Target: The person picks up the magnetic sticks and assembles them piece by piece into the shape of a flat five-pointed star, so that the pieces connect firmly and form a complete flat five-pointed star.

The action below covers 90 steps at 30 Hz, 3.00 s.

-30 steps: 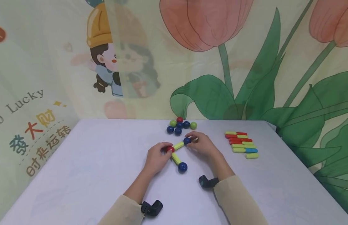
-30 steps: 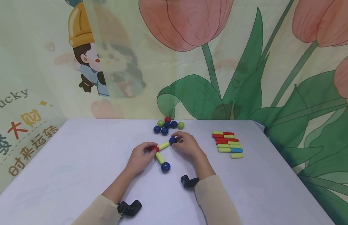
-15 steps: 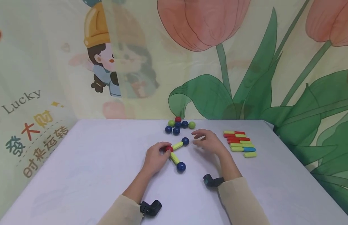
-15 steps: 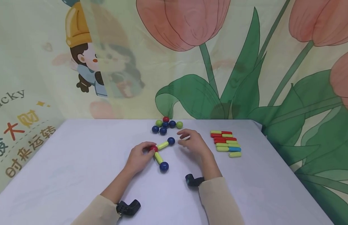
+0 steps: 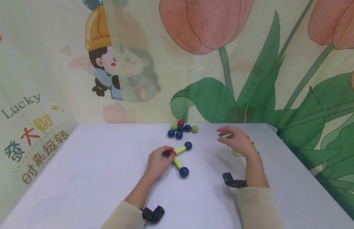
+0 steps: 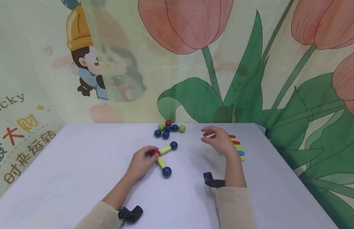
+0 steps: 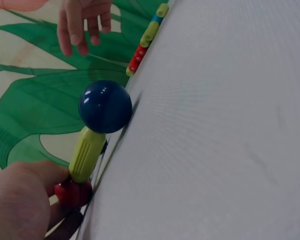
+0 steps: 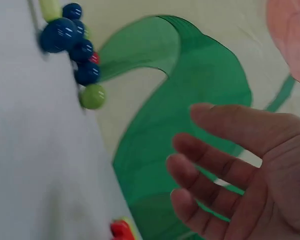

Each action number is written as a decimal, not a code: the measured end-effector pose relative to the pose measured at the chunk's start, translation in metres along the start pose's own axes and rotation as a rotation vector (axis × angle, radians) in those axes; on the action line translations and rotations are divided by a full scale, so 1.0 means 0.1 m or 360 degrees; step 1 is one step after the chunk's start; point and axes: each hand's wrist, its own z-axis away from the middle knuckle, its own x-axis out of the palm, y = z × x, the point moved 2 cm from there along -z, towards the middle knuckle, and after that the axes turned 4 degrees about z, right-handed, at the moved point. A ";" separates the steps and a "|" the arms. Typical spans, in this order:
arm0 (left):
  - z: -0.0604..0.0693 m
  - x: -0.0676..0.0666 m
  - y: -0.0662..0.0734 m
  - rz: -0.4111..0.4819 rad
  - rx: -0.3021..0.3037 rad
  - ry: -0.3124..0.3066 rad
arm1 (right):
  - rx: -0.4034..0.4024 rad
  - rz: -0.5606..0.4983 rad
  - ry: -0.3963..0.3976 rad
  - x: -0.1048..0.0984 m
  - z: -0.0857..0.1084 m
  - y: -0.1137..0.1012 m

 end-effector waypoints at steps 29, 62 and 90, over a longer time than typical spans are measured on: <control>0.00 -0.01 0.00 -0.0044 0.0038 0.0020 | 0.0713 0.0105 -0.0178 -0.49 0.47 1.00; 0.00 0.00 0.00 -0.0016 0.0013 0.0011 | 0.0304 -0.0009 0.0014 -0.29 0.26 0.64; 0.01 0.01 0.02 -0.0060 -0.0007 0.0039 | 0.0290 -0.0394 -0.0153 0.78 -0.43 0.17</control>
